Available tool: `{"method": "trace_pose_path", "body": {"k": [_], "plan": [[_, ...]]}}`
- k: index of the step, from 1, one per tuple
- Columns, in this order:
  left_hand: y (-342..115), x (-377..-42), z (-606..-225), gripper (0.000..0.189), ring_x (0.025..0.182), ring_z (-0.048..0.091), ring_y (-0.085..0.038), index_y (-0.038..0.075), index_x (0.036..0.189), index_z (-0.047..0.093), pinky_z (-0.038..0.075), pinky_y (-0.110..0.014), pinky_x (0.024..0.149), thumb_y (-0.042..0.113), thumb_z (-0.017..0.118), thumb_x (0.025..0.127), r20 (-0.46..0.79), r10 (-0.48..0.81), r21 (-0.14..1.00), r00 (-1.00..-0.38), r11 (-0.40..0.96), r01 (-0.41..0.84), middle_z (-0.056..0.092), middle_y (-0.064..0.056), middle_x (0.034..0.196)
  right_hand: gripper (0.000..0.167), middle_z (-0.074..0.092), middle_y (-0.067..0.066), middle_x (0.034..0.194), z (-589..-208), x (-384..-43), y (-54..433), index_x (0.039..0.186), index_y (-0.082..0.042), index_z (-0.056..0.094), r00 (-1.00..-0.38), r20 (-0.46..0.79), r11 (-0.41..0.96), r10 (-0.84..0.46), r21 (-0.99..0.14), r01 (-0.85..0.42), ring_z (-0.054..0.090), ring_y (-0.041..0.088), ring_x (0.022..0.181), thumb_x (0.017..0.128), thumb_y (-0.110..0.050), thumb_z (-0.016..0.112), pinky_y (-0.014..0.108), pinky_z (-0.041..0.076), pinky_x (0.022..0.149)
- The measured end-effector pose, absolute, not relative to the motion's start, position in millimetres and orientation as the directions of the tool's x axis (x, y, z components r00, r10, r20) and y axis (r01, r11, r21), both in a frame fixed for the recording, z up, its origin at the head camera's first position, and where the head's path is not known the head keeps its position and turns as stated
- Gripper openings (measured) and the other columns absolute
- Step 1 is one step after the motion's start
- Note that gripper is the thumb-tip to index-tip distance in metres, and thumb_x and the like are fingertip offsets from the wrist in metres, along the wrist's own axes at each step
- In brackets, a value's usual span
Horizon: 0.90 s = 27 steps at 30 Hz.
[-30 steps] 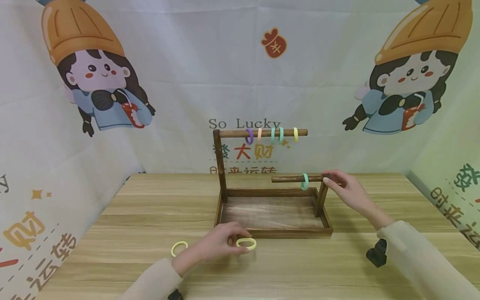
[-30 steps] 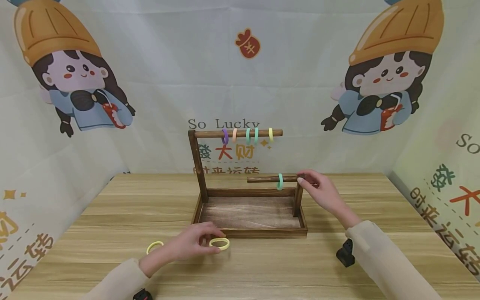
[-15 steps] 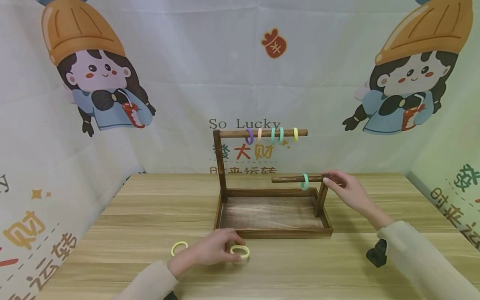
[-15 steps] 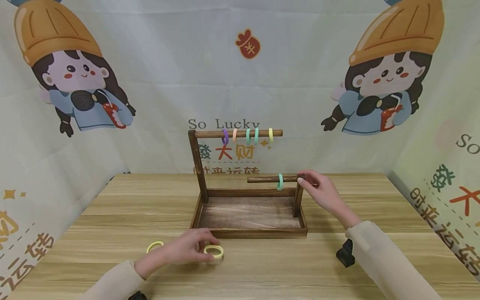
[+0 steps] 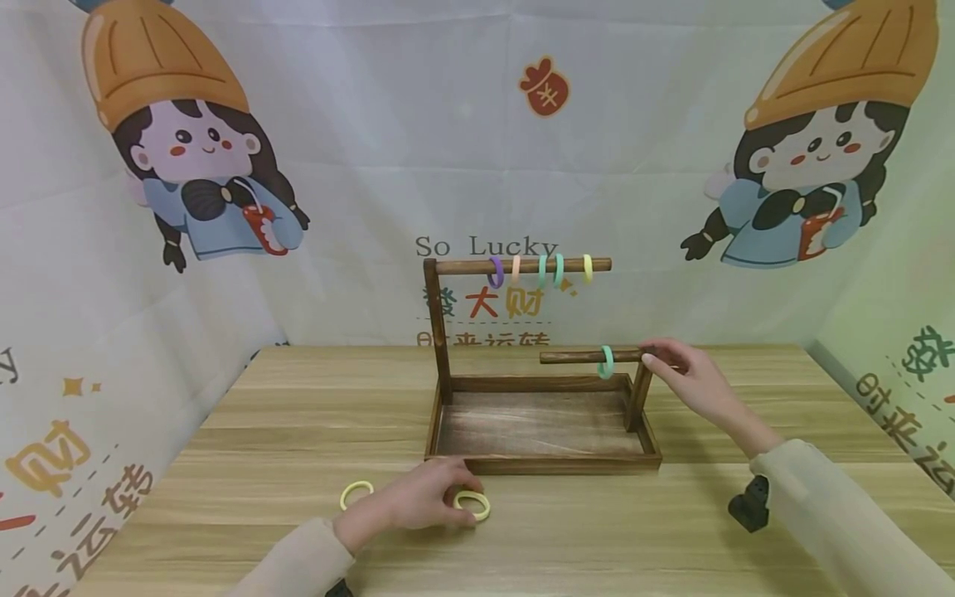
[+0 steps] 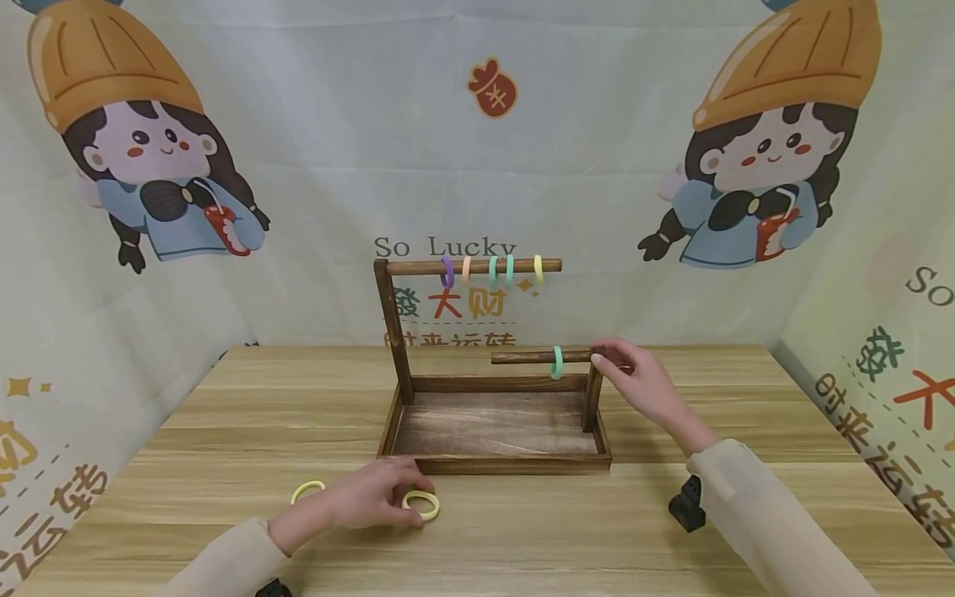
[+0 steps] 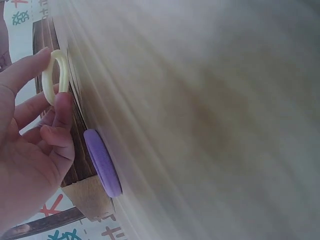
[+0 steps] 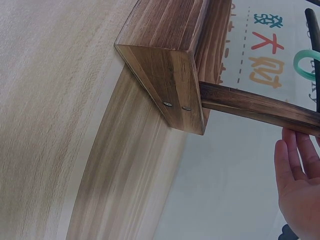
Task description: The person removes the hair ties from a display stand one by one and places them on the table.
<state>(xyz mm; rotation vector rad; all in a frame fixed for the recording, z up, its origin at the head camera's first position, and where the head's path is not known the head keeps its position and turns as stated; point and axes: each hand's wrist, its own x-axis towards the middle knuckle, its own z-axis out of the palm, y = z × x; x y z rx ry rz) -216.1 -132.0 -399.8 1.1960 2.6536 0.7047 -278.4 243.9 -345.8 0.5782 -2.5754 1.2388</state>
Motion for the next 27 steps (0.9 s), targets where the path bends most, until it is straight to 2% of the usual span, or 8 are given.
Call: {"method": "trace_pose_path", "body": {"k": [10,17,22,27], "plan": [[-134,-217,-402,0.034,0.06,0.042,-0.001,0.005,0.101,0.063,0.037,-0.016,0.057,0.022,0.072,0.073,0.063,0.737,0.448,-0.673,0.581,0.679,0.048,0.006,0.08,0.039,0.056,0.015,0.105,-346,-278,243,0.119,0.001,0.05,-0.896,0.366,0.566,-0.25,-0.696,-0.442,0.052,0.027,0.096,0.094,-0.029,0.044,0.043,0.043,0.077],[-133,-217,-399,0.034,0.058,0.042,-0.001,0.005,0.105,0.06,0.038,-0.017,0.056,0.023,0.067,0.078,0.076,0.74,0.461,-0.668,0.568,0.682,0.051,0.003,0.088,0.038,0.056,0.014,0.106,-345,-278,244,0.119,0.0,0.05,-0.892,0.373,0.562,-0.256,-0.693,-0.451,0.052,0.025,0.096,0.094,-0.027,0.044,0.041,0.044,0.077],[-126,-219,-394,0.033,0.059,0.045,-0.003,0.005,0.108,0.06,0.04,-0.016,0.056,0.024,0.065,0.081,0.137,0.736,0.483,-0.663,0.534,0.694,0.052,0.001,0.089,0.037,0.057,0.013,0.105,-345,-278,244,0.12,-0.001,0.05,-0.891,0.373,0.562,-0.258,-0.692,-0.452,0.052,0.023,0.095,0.094,-0.027,0.044,0.039,0.044,0.076],[-113,-224,-387,0.032,0.066,0.049,-0.006,0.006,0.107,0.06,0.043,-0.017,0.06,0.023,0.066,0.08,0.267,0.725,0.492,-0.635,0.464,0.737,0.054,-0.001,0.089,0.038,0.057,0.013,0.105,-345,-278,244,0.12,-0.001,0.05,-0.895,0.367,0.565,-0.253,-0.695,-0.445,0.052,0.024,0.094,0.094,-0.028,0.044,0.039,0.044,0.075]]}}
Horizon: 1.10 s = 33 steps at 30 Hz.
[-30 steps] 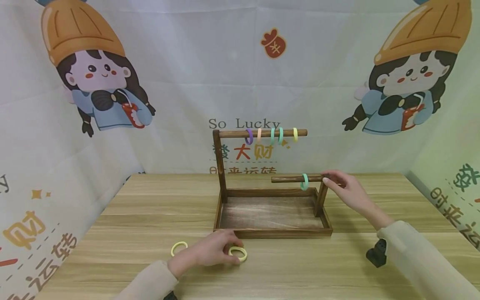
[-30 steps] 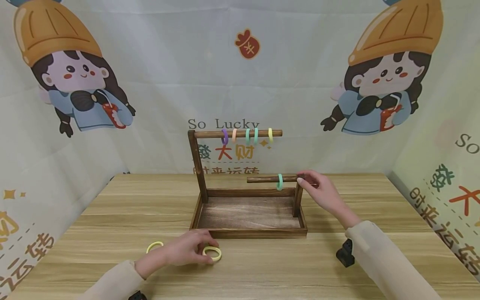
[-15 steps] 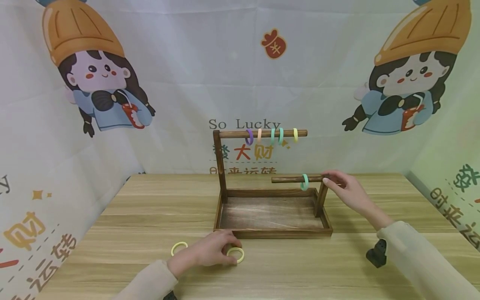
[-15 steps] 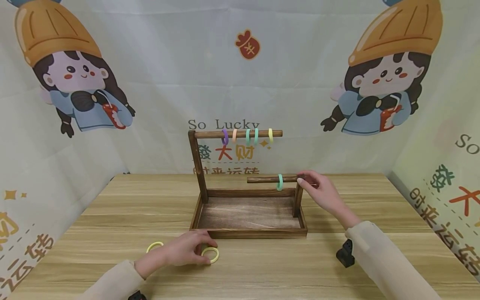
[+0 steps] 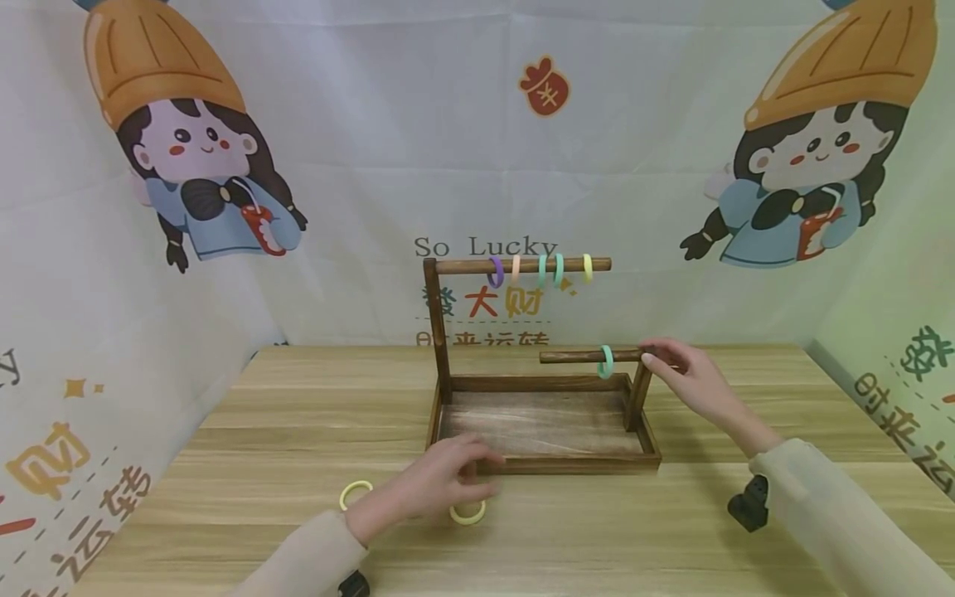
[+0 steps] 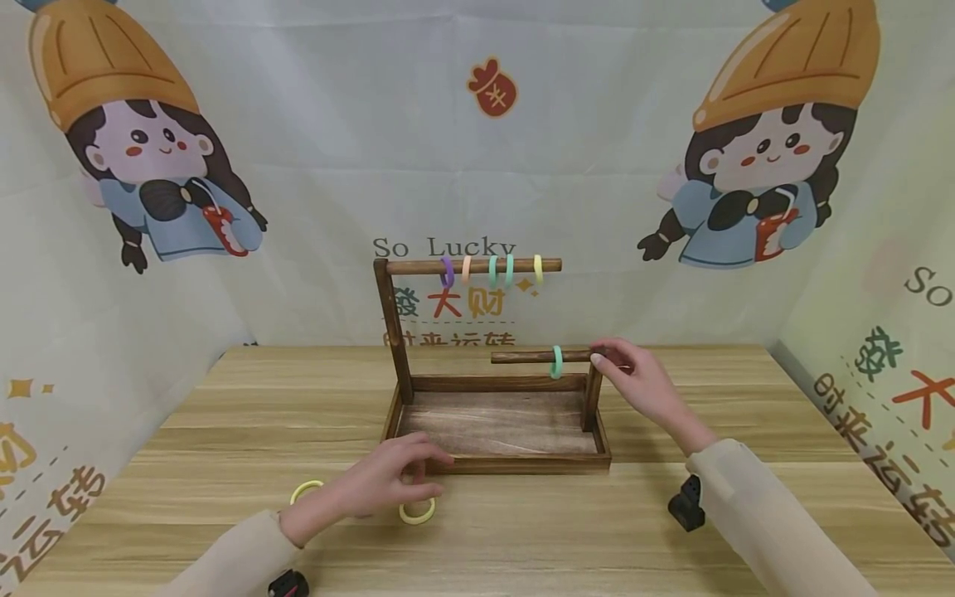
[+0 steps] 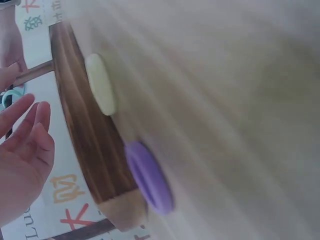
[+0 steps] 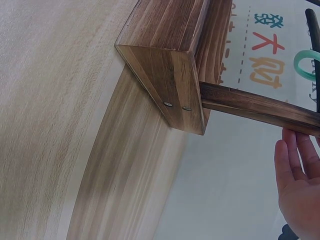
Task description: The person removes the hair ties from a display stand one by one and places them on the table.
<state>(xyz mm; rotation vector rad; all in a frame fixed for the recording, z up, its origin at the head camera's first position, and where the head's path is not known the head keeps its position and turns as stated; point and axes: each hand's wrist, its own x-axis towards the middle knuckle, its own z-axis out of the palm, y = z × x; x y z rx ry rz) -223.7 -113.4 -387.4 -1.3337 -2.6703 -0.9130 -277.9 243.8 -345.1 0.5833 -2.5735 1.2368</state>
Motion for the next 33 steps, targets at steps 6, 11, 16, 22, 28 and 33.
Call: {"method": "trace_pose_path", "body": {"k": [6,11,16,22,28,33], "plan": [[-95,-232,-377,0.03,0.08,0.054,-0.012,0.006,0.107,0.059,0.047,-0.021,0.064,0.023,0.064,0.082,0.378,0.697,0.498,-0.61,0.402,0.768,0.055,-0.002,0.094,0.039,0.057,0.014,0.105,-345,-278,244,0.119,0.0,0.05,-0.896,0.368,0.571,-0.249,-0.691,-0.443,0.053,0.024,0.094,0.093,-0.028,0.044,0.04,0.044,0.074],[-83,-237,-370,0.032,0.091,0.052,-0.015,0.008,0.11,0.059,0.048,-0.026,0.072,0.023,0.064,0.082,0.38,0.663,0.555,-0.645,0.394,0.733,0.053,0.003,0.099,0.039,0.056,0.015,0.106,-345,-279,243,0.119,0.0,0.05,-0.896,0.368,0.569,-0.249,-0.693,-0.443,0.053,0.027,0.096,0.093,-0.028,0.044,0.042,0.044,0.076],[-72,-244,-366,0.031,0.092,0.051,-0.015,0.009,0.11,0.059,0.046,-0.031,0.074,0.02,0.064,0.082,0.404,0.636,0.56,-0.658,0.397,0.728,0.054,0.003,0.099,0.039,0.056,0.016,0.107,-345,-278,243,0.119,0.0,0.05,-0.894,0.37,0.564,-0.252,-0.695,-0.447,0.052,0.027,0.096,0.094,-0.028,0.044,0.042,0.044,0.076],[-60,-256,-360,0.029,0.094,0.051,-0.018,0.008,0.109,0.059,0.046,-0.034,0.073,0.017,0.064,0.082,0.435,0.621,0.571,-0.652,0.369,0.733,0.055,0.001,0.102,0.041,0.054,0.017,0.113,-346,-279,244,0.121,0.002,0.049,-0.895,0.366,0.563,-0.256,-0.696,-0.445,0.051,0.028,0.1,0.094,-0.028,0.044,0.044,0.043,0.079],[-47,-263,-348,0.034,0.101,0.05,-0.016,0.008,0.114,0.057,0.043,-0.029,0.083,0.019,0.064,0.082,0.452,0.608,0.529,-0.653,0.407,0.744,0.055,-0.002,0.109,0.042,0.053,0.018,0.115,-346,-279,244,0.122,0.003,0.048,-0.894,0.363,0.567,-0.262,-0.692,-0.448,0.05,0.028,0.102,0.094,-0.028,0.043,0.043,0.043,0.08],[-36,-268,-336,0.039,0.105,0.047,-0.015,0.009,0.118,0.054,0.038,-0.028,0.089,0.025,0.062,0.084,0.456,0.586,0.538,-0.67,0.418,0.732,0.053,-0.003,0.113,0.043,0.052,0.019,0.117,-345,-278,244,0.123,0.002,0.048,-0.894,0.364,0.558,-0.262,-0.699,-0.448,0.049,0.03,0.104,0.094,-0.028,0.043,0.045,0.042,0.081]]}}
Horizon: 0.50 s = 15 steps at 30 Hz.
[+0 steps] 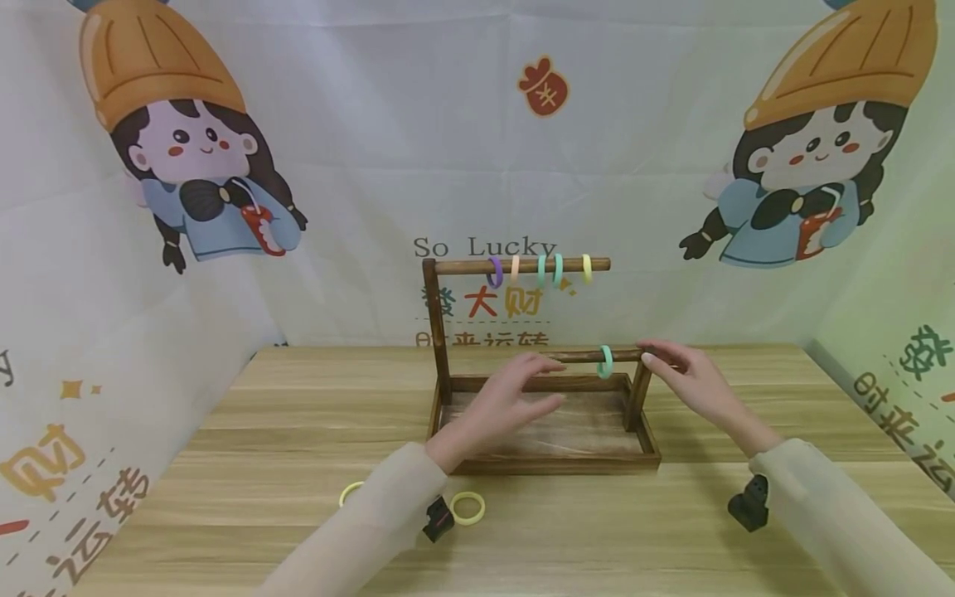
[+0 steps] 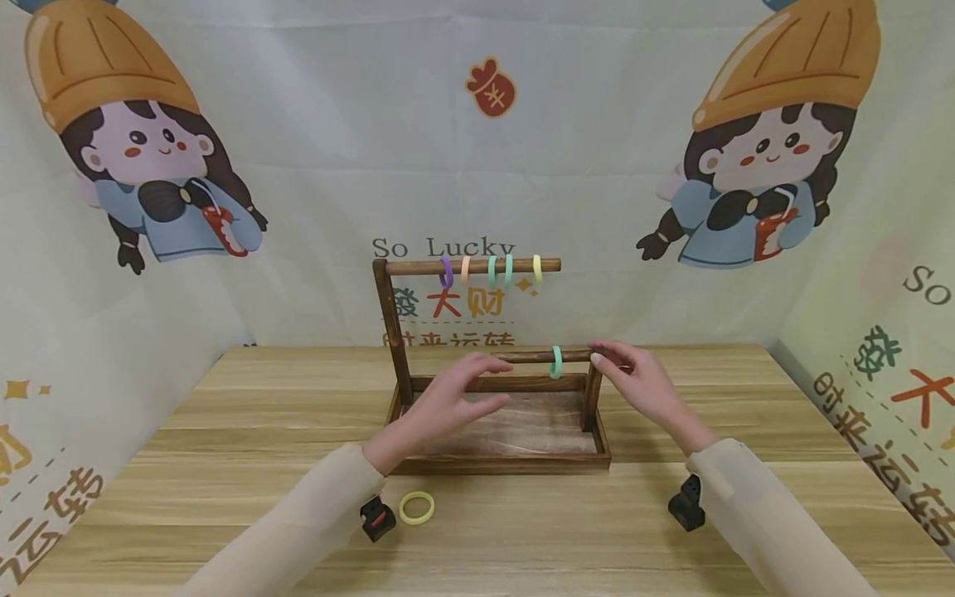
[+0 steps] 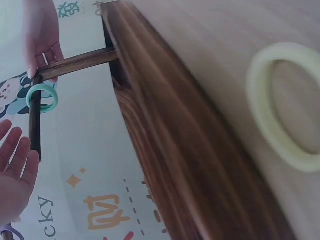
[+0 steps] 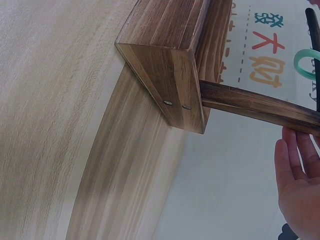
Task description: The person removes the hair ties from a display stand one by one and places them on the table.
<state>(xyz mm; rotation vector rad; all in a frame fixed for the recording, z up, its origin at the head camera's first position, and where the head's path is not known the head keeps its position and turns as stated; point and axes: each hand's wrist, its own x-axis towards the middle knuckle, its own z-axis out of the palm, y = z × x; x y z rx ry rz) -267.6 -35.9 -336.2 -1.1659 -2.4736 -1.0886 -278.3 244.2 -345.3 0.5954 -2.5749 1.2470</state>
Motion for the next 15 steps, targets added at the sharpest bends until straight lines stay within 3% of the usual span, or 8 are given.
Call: {"method": "trace_pose_path", "body": {"k": [8,15], "plan": [[-16,-279,-330,0.042,0.104,0.048,-0.016,0.006,0.119,0.053,0.039,-0.028,0.088,0.025,0.063,0.083,0.528,0.557,0.483,-0.641,0.424,0.766,0.053,-0.004,0.112,0.043,0.051,0.019,0.119,-345,-279,245,0.123,0.002,0.048,-0.895,0.362,0.548,-0.261,-0.707,-0.447,0.048,0.03,0.106,0.094,-0.028,0.043,0.046,0.041,0.083],[-1,-283,-327,0.046,0.106,0.047,-0.017,0.006,0.12,0.052,0.037,-0.027,0.091,0.029,0.063,0.082,0.525,0.563,0.389,-0.638,0.508,0.768,0.053,-0.006,0.115,0.042,0.052,0.019,0.118,-345,-279,245,0.123,0.002,0.048,-0.894,0.365,0.551,-0.26,-0.704,-0.448,0.049,0.03,0.105,0.094,-0.028,0.044,0.047,0.042,0.081]]}}
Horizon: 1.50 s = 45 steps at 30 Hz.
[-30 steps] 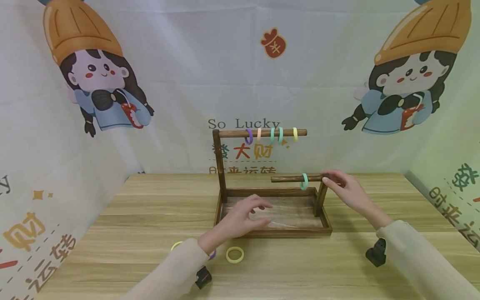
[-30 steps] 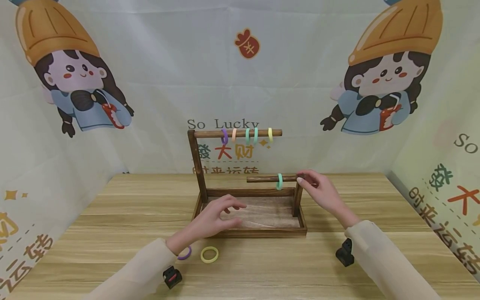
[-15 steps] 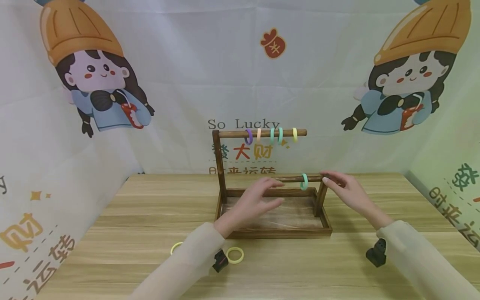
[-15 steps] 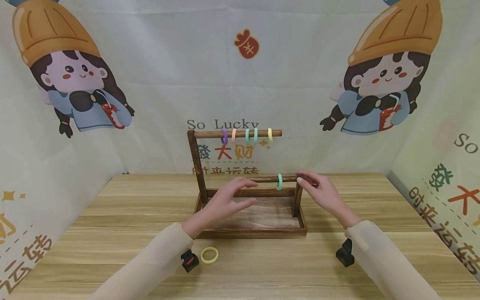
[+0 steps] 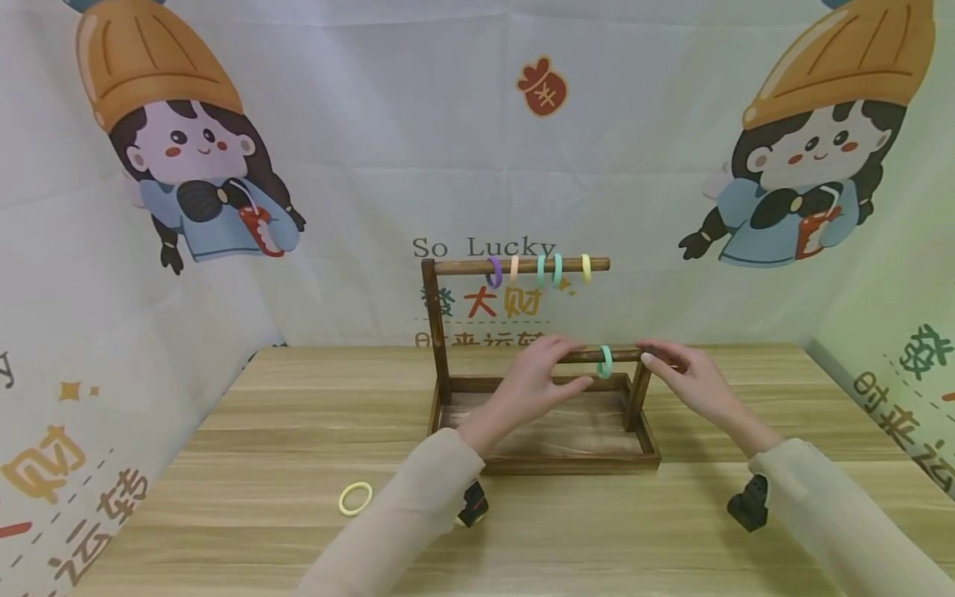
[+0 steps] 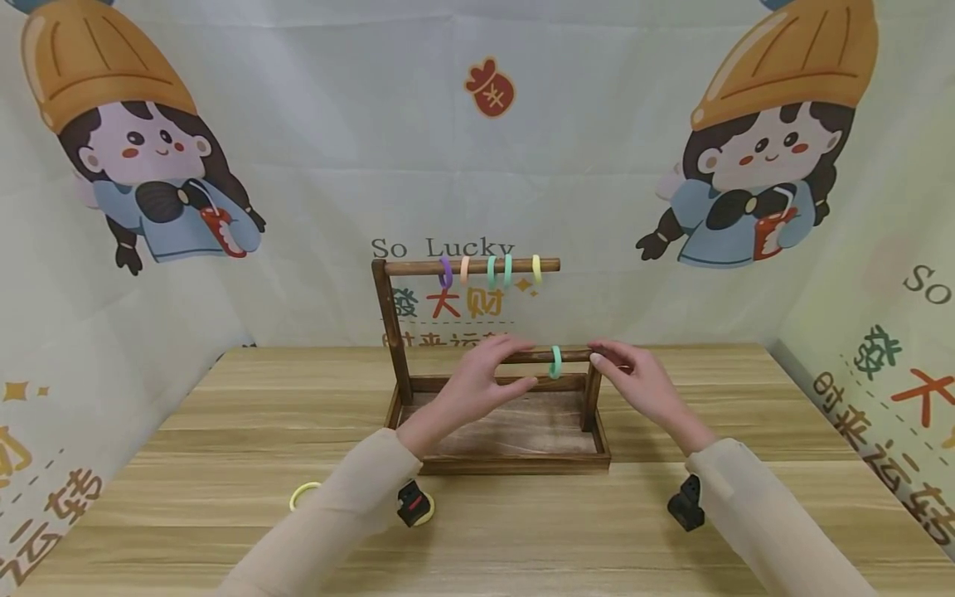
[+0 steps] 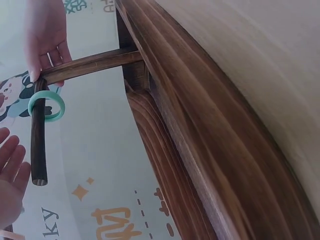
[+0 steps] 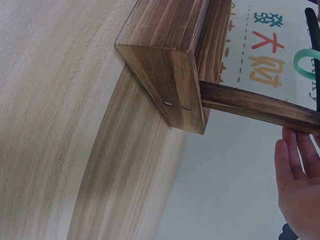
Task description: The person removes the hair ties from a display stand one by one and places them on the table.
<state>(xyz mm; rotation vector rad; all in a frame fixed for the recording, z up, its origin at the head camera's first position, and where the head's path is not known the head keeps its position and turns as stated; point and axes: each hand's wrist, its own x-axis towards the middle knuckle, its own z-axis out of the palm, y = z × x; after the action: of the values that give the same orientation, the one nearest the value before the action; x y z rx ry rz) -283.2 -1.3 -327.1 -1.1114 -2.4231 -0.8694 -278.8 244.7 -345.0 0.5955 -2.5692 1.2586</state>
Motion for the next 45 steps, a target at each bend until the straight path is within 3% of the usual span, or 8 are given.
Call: {"method": "trace_pose_path", "body": {"k": [7,17,35,45], "plan": [[10,-289,-322,0.049,0.108,0.045,-0.016,0.007,0.122,0.051,0.035,-0.026,0.093,0.031,0.064,0.081,0.466,0.557,0.367,-0.688,0.585,0.723,0.052,-0.005,0.116,0.043,0.051,0.019,0.118,-345,-279,245,0.124,0.003,0.047,-0.895,0.36,0.54,-0.264,-0.714,-0.446,0.049,0.031,0.105,0.094,-0.028,0.043,0.047,0.042,0.082],[25,-295,-318,0.054,0.108,0.046,-0.016,0.013,0.123,0.051,0.038,-0.029,0.09,0.041,0.063,0.079,0.393,0.566,0.194,-0.725,0.72,0.667,0.052,-0.002,0.119,0.044,0.05,0.02,0.119,-345,-279,245,0.124,0.002,0.047,-0.9,0.349,0.544,-0.262,-0.717,-0.436,0.048,0.033,0.106,0.094,-0.029,0.044,0.049,0.042,0.082],[40,-295,-318,0.058,0.105,0.047,-0.014,0.023,0.125,0.05,0.041,-0.032,0.082,0.055,0.057,0.077,0.293,0.512,0.076,-0.808,0.83,0.553,0.051,0.003,0.119,0.043,0.049,0.02,0.121,-346,-279,245,0.125,0.002,0.047,-0.895,0.358,0.535,-0.268,-0.717,-0.447,0.046,0.032,0.108,0.094,-0.028,0.044,0.05,0.04,0.085],[41,-294,-319,0.051,0.103,0.048,-0.013,0.023,0.122,0.052,0.04,-0.033,0.081,0.052,0.057,0.079,0.304,0.499,0.065,-0.811,0.839,0.541,0.053,0.005,0.115,0.043,0.05,0.019,0.12,-346,-279,245,0.125,0.001,0.047,-0.893,0.362,0.538,-0.267,-0.713,-0.45,0.047,0.031,0.107,0.094,-0.028,0.044,0.048,0.041,0.084]]}}
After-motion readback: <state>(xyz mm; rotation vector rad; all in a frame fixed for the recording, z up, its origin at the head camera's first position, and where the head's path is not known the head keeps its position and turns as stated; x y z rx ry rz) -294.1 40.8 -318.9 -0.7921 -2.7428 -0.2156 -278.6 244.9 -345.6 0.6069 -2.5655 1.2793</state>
